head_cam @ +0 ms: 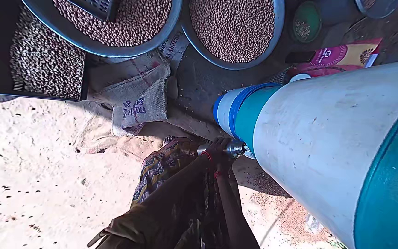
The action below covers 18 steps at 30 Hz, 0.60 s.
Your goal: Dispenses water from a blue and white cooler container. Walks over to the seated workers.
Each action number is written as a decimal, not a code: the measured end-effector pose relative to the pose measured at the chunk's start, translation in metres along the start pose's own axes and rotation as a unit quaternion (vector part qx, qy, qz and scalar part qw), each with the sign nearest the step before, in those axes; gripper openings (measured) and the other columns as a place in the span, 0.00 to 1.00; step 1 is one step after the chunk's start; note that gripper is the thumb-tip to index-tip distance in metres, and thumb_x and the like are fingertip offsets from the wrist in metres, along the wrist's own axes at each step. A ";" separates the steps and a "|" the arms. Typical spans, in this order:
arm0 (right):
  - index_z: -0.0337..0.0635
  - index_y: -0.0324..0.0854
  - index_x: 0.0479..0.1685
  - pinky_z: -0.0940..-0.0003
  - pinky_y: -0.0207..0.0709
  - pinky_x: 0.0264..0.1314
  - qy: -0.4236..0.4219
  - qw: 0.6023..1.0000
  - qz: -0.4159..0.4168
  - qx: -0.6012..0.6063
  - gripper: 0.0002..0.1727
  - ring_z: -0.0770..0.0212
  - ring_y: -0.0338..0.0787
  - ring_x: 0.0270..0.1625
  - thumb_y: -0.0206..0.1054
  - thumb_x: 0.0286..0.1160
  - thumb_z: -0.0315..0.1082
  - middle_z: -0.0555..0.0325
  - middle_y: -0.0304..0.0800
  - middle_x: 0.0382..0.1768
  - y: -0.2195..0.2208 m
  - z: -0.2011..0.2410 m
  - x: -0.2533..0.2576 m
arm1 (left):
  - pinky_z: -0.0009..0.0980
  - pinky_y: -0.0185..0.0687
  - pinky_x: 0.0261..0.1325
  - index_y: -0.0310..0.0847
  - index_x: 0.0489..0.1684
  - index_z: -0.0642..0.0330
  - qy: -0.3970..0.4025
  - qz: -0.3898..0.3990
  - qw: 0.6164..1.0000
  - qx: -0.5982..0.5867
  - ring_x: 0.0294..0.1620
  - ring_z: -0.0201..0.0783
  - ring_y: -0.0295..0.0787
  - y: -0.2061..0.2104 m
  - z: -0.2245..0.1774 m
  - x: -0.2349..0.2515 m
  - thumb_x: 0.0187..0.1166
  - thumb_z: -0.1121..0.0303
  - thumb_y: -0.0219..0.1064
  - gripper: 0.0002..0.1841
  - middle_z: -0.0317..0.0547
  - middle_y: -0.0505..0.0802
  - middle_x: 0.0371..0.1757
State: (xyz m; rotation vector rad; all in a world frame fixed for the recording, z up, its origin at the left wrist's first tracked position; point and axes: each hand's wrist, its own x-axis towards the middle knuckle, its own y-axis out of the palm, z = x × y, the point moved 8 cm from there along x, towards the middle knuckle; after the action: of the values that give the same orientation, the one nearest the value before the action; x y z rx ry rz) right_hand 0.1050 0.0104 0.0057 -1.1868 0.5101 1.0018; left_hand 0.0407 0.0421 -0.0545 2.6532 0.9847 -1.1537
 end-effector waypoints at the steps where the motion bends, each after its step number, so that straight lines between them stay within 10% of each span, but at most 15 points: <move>1: 0.15 0.58 0.80 0.63 0.65 0.81 -0.032 0.999 -0.010 -0.013 0.34 0.44 0.74 0.76 0.67 0.74 0.14 0.24 0.70 0.77 0.001 -0.004 0.004 | 0.62 0.51 0.89 0.52 0.94 0.58 0.018 0.015 1.000 0.004 0.90 0.64 0.58 -0.003 -0.003 -0.002 0.79 0.59 0.72 0.43 0.61 0.66 0.90; 4: 0.01 0.69 0.59 0.74 0.76 0.65 -0.348 0.918 -0.191 -0.003 0.30 0.35 0.86 0.54 0.73 0.65 0.22 0.09 0.80 0.51 0.004 -0.026 0.017 | 0.56 0.57 0.86 0.57 0.91 0.64 0.051 0.083 0.993 0.064 0.86 0.64 0.66 -0.020 -0.018 -0.011 0.80 0.68 0.71 0.38 0.66 0.71 0.86; 5: 0.08 0.65 0.70 0.73 0.70 0.74 -0.196 0.976 -0.086 -0.049 0.30 0.43 0.82 0.68 0.71 0.74 0.21 0.18 0.79 0.65 0.002 -0.014 0.015 | 0.57 0.62 0.82 0.62 0.88 0.63 0.066 0.097 0.988 0.097 0.82 0.62 0.71 -0.025 -0.016 -0.009 0.79 0.66 0.72 0.36 0.65 0.75 0.82; 7: 0.15 0.73 0.65 0.74 0.77 0.63 -0.063 0.997 -0.050 0.006 0.27 0.58 0.86 0.55 0.74 0.64 0.14 0.33 0.87 0.57 -0.002 -0.005 0.019 | 0.62 0.67 0.79 0.65 0.88 0.58 0.090 0.119 0.981 0.123 0.81 0.63 0.73 -0.028 0.006 0.007 0.79 0.59 0.74 0.37 0.63 0.78 0.81; 9: 0.16 0.75 0.60 0.72 0.80 0.56 -0.114 0.985 -0.079 0.102 0.29 0.60 0.88 0.47 0.79 0.54 0.14 0.35 0.89 0.48 0.005 -0.028 0.043 | 0.62 0.66 0.80 0.62 0.90 0.54 0.093 0.137 0.977 0.135 0.82 0.63 0.71 -0.028 0.031 0.027 0.78 0.54 0.75 0.40 0.62 0.76 0.82; 15: 0.20 0.67 0.74 0.63 0.74 0.73 -0.184 0.972 -0.075 0.122 0.39 0.53 0.83 0.66 0.81 0.59 0.20 0.31 0.82 0.65 0.019 -0.056 0.071 | 0.65 0.67 0.79 0.63 0.90 0.50 0.067 0.117 0.985 0.107 0.80 0.62 0.74 -0.033 0.064 0.046 0.70 0.53 0.81 0.45 0.61 0.79 0.80; 18: 0.21 0.73 0.66 0.69 0.83 0.51 -0.179 0.971 -0.079 0.137 0.32 0.63 0.86 0.43 0.81 0.60 0.20 0.41 0.87 0.46 0.020 -0.057 0.071 | 0.65 0.68 0.77 0.62 0.90 0.53 0.109 0.089 0.989 0.045 0.79 0.63 0.75 -0.015 0.059 0.037 0.68 0.53 0.83 0.47 0.62 0.79 0.79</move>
State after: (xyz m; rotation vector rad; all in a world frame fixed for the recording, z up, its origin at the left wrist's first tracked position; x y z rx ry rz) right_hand 0.1324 -0.0152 -0.0799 -0.7658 0.2512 0.9475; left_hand 0.0134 0.0544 -0.1193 2.9174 0.7176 -0.9086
